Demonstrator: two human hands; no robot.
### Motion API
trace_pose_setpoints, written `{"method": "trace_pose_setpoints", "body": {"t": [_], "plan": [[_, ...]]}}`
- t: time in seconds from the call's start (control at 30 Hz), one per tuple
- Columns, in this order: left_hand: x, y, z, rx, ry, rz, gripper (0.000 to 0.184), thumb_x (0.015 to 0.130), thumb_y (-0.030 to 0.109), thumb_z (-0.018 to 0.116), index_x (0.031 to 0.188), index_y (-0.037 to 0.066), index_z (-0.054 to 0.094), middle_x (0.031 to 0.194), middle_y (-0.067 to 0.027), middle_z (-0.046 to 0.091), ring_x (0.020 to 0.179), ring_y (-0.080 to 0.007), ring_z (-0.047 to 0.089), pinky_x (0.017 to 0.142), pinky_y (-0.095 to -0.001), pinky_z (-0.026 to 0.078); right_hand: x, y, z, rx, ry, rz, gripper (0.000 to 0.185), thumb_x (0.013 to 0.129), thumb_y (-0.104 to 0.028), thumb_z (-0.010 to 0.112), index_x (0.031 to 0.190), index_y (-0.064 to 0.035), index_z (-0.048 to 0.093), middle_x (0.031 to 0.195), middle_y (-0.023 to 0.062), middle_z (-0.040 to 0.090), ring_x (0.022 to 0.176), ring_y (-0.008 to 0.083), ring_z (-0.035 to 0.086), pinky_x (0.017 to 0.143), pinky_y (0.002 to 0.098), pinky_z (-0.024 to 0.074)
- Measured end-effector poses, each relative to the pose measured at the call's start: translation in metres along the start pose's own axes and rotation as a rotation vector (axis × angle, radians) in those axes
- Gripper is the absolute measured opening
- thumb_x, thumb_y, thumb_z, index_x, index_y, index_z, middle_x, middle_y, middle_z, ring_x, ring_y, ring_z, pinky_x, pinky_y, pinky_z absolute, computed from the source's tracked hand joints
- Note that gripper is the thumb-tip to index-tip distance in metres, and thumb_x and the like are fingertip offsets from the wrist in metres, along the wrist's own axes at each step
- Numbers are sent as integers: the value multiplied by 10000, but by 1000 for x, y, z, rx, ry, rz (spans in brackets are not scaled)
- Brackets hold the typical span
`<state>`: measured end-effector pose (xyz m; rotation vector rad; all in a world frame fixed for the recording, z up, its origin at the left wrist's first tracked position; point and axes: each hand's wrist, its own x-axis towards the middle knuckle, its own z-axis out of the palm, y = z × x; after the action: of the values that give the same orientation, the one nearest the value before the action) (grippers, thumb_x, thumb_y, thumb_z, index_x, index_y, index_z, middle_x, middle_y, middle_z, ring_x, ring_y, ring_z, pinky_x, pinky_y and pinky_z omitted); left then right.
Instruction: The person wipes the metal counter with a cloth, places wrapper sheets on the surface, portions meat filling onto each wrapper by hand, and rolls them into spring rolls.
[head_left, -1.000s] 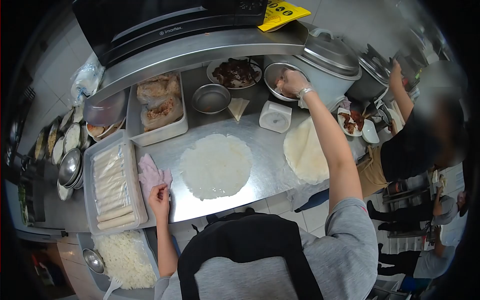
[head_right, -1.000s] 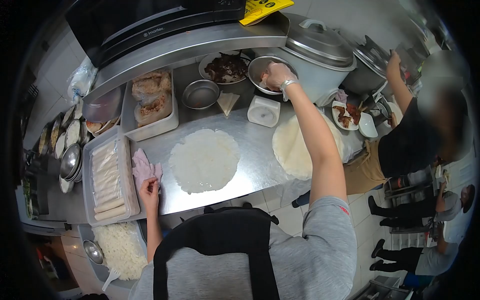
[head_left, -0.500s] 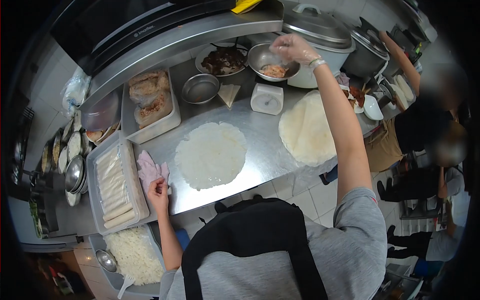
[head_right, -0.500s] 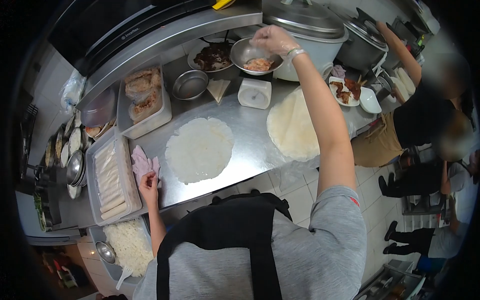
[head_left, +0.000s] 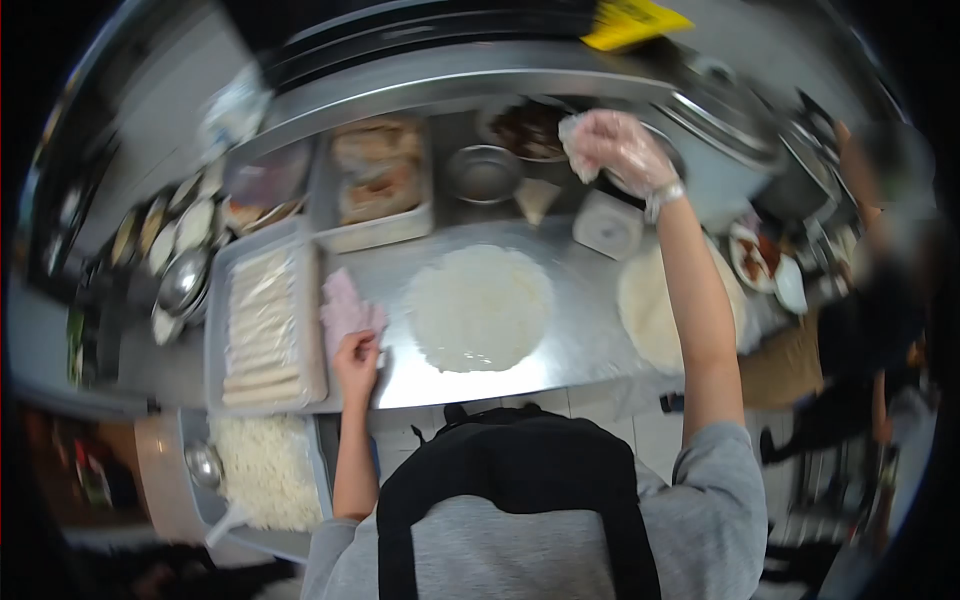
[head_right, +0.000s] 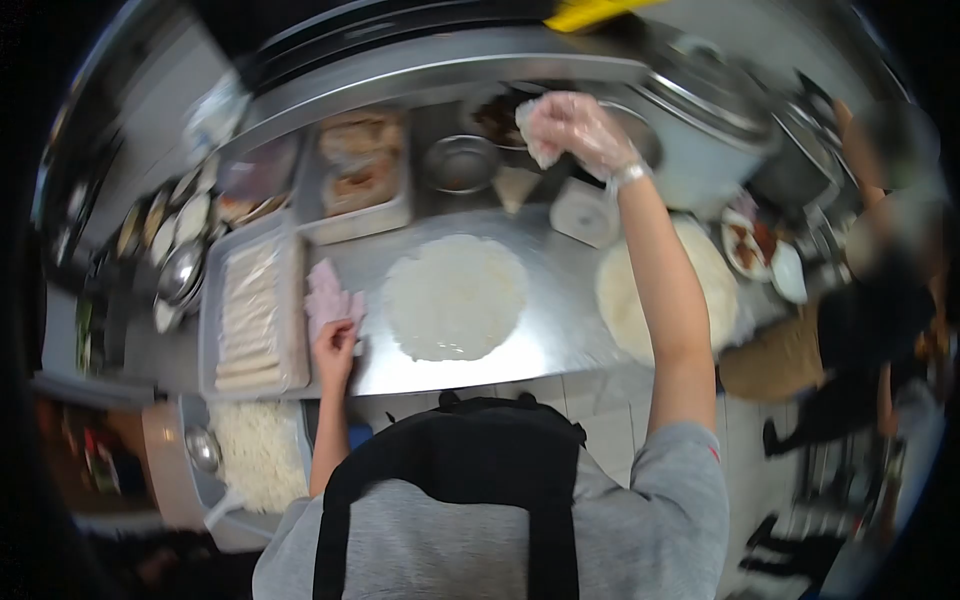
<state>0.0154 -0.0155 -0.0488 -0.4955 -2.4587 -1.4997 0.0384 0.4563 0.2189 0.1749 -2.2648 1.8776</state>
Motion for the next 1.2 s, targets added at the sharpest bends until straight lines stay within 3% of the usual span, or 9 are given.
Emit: {"method": "trace_pose_setpoints", "body": {"t": [0.17, 0.37, 0.6, 0.73, 0.8, 0.93, 1.03, 1.1, 1.2], "plan": [[0, 16, -2, -16, 13, -67, 177, 731, 30, 667, 907, 24, 678, 827, -59, 648, 688, -128, 597, 605, -252, 452, 99, 72, 113, -43, -144, 110, 82, 839, -59, 641, 881, 11, 646, 717, 26, 608, 639, 117, 599, 585, 285, 511], [1, 15, -8, -106, -15, -101, 180, 730, 44, 681, 909, 29, 688, 835, -66, 657, 702, -133, 613, 598, -251, 451, 216, 153, 214, -916, -246, -360, 213, 798, -122, 670, 995, -42, 677, 851, 95, 699, 768, 230, 660, 737, 351, 538], [4, 17, -13, -150, -30, -125, 152, 770, 46, 676, 921, 29, 685, 807, -63, 642, 688, -136, 611, 586, -249, 462, 232, 152, 285, -1055, -382, -259, 251, 730, -127, 646, 973, -68, 661, 959, 185, 665, 981, 324, 631, 869, 402, 487], [5, 18, -15, -203, -42, -141, 142, 777, 46, 679, 917, 23, 684, 809, -69, 643, 685, -142, 614, 585, -252, 466, 241, 162, 290, -1070, -464, -211, 226, 725, -98, 632, 947, -83, 670, 948, 161, 671, 947, 327, 639, 850, 388, 500], [5, 16, -15, -202, -41, -149, 142, 776, 45, 678, 916, 24, 684, 808, -70, 641, 685, -142, 613, 587, -251, 467, 246, 180, 290, -995, -381, -479, 172, 713, -64, 631, 881, -84, 666, 910, 146, 672, 880, 333, 647, 793, 389, 515], [4, 14, -14, -203, -42, -148, 146, 772, 43, 682, 917, 23, 684, 811, -70, 638, 683, -140, 612, 592, -245, 469, 241, 184, 283, -999, -277, -368, 121, 697, -48, 650, 816, -72, 656, 866, 135, 665, 810, 308, 654, 726, 379, 518], [4, 15, -14, -201, -36, -134, 148, 773, 27, 676, 921, 22, 684, 813, -64, 636, 689, -132, 609, 596, -241, 468, 240, 183, 266, -761, -15, -351, 77, 782, -67, 634, 850, -70, 669, 743, 126, 661, 722, 305, 659, 650, 382, 517], [3, 15, -14, -211, -46, -140, 147, 776, 19, 670, 922, 20, 685, 817, -61, 638, 691, -127, 607, 598, -239, 466, 232, 165, 241, 124, -200, 245, 97, 861, -98, 631, 933, -34, 640, 771, 65, 642, 777, 244, 658, 649, 348, 521], [3, 15, -12, -217, -43, -133, 141, 782, 6, 661, 921, 15, 685, 824, -58, 641, 691, -118, 601, 603, -235, 463, 170, 108, 205, 429, -123, 250, 369, 883, -124, 636, 1181, 54, 511, 947, 87, 605, 949, 216, 620, 756, 343, 541]]}}
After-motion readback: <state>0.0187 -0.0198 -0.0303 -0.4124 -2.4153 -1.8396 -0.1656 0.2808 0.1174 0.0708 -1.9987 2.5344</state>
